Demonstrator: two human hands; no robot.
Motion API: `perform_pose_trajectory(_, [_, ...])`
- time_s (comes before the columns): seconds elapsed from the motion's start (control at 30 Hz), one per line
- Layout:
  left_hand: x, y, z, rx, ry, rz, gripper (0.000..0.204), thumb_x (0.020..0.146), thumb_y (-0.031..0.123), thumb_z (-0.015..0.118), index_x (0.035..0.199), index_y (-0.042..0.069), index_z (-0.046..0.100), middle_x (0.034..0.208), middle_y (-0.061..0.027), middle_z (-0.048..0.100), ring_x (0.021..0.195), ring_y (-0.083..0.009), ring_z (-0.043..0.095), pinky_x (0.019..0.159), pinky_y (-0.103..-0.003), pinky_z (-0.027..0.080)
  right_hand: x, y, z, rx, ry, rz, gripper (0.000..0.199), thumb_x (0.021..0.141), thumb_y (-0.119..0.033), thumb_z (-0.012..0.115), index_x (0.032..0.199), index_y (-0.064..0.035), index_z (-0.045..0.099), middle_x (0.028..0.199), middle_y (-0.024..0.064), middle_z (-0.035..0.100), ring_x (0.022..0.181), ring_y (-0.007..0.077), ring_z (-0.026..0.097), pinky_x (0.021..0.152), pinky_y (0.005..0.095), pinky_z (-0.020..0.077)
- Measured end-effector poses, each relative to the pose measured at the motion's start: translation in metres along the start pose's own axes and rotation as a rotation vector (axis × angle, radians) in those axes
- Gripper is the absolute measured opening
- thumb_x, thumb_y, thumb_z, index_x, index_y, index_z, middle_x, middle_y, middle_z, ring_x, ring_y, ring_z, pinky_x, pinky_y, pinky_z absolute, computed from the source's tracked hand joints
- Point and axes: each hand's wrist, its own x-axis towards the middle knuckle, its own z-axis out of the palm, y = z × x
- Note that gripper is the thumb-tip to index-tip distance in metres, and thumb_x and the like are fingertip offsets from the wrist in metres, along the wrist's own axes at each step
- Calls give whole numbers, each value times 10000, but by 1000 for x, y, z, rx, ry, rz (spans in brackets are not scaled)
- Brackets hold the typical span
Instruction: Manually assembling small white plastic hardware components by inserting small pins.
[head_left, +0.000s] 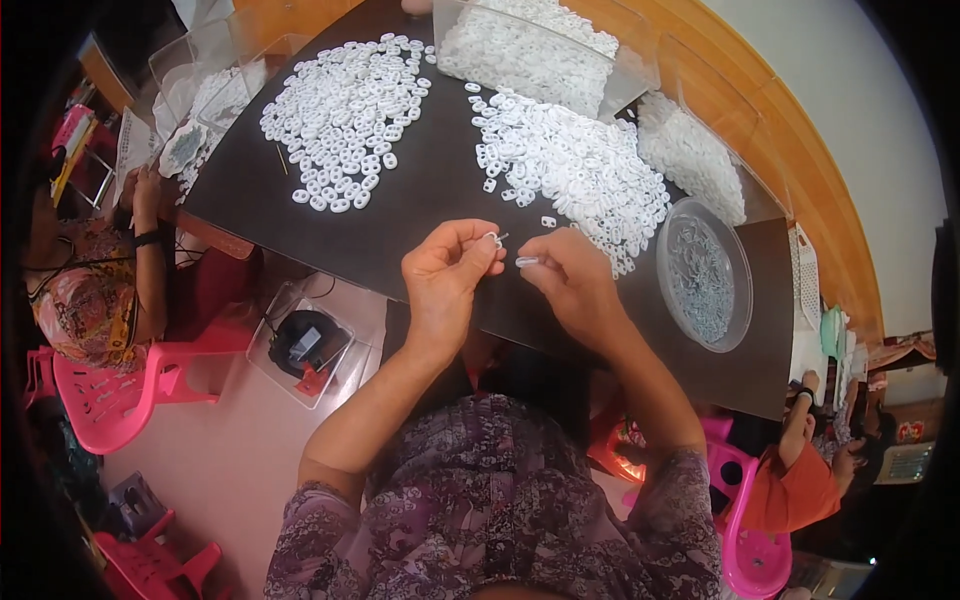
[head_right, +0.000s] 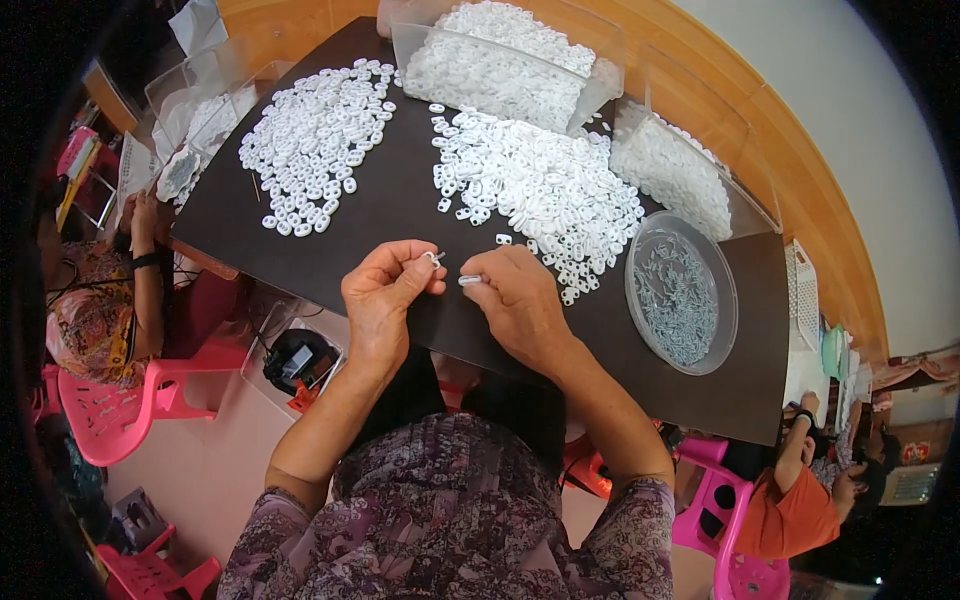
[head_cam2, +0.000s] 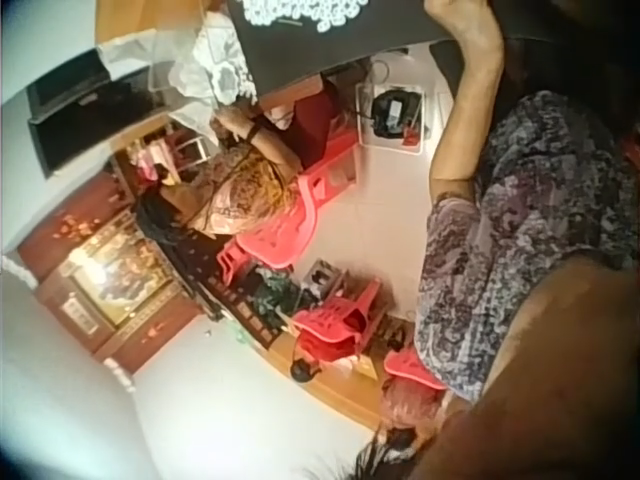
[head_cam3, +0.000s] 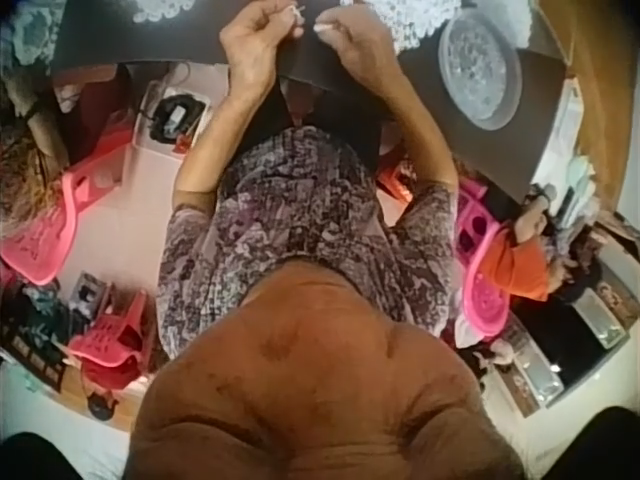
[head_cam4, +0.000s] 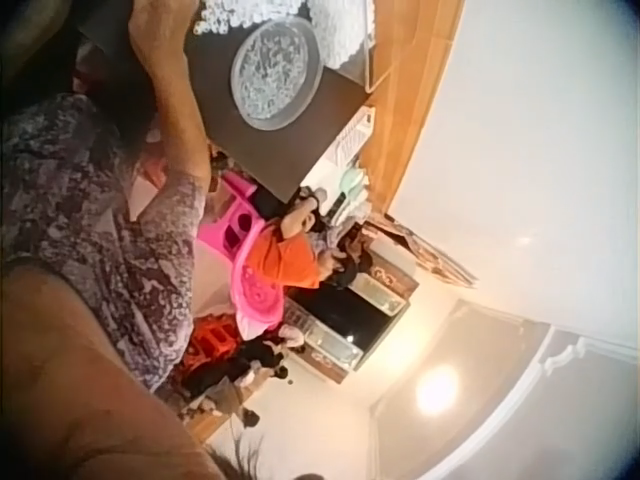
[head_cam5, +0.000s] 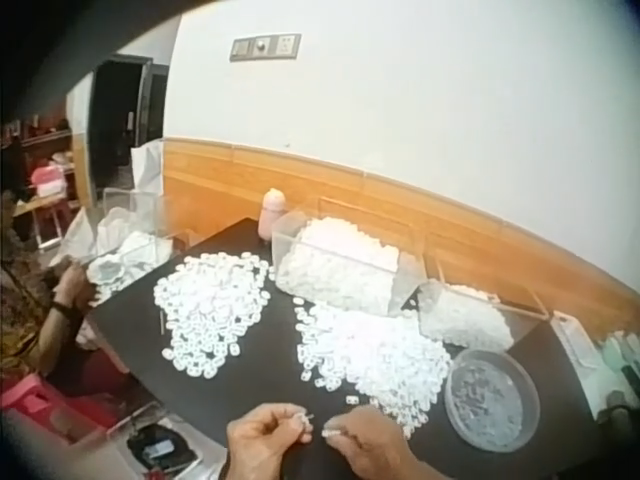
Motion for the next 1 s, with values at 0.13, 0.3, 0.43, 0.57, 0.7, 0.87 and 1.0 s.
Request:
perform_pose_trajectory(0.13, [-6,0,2,-11,-16,39,128,876,27,576,973,-50,603,813,-69,630,718,-92,582,669,-203,475,-5,-5,8,297,-76,231,152,789,2,624,938,-17,607,809,34,603,758,108,569,672,239,451])
perform_pose_trajectory(0.3, [-13,1,3,-23,6,-3,145,868,35,597,981,-56,608,817,-83,636,700,-115,594,677,-220,494,-6,-6,11,774,-61,450,132,815,23,602,946,6,600,867,20,635,790,75,582,738,212,467])
perform_pose_trajectory(0.43, [-15,0,1,-55,-1,-36,147,871,35,593,984,-57,608,818,-85,636,686,-110,591,648,-224,502,-9,-8,13,841,42,420,140,822,10,595,960,6,615,843,11,635,755,66,569,685,201,450])
perform_pose_trajectory(0.57, [-21,2,-3,-4,-18,-27,151,874,43,593,989,-55,609,819,-81,633,685,-105,591,633,-225,506,-2,-10,5,766,47,419,150,832,-30,598,975,-8,639,838,1,628,733,47,544,646,182,421])
perform_pose_trajectory(0.7, [-24,7,-1,65,-38,-65,137,884,38,576,1001,-24,611,797,-36,610,673,-63,547,605,-187,453,-2,-7,4,765,29,451,192,830,-40,600,1014,-13,644,832,-10,618,734,44,527,639,181,408])
perform_pose_trajectory(0.87, [-26,7,-3,107,-33,-66,133,884,50,581,994,-15,615,789,-21,602,664,-54,533,594,-184,442,-2,-7,6,780,17,408,187,828,-23,594,1006,-12,651,842,-8,625,737,39,524,641,179,402])
perform_pose_trajectory(1.0, [-28,6,-4,145,-18,-41,124,877,46,585,977,-20,616,787,-15,601,660,-53,531,593,-183,441,-2,-11,6,733,5,417,176,830,-4,581,985,-13,664,863,-11,625,762,39,529,670,181,405])
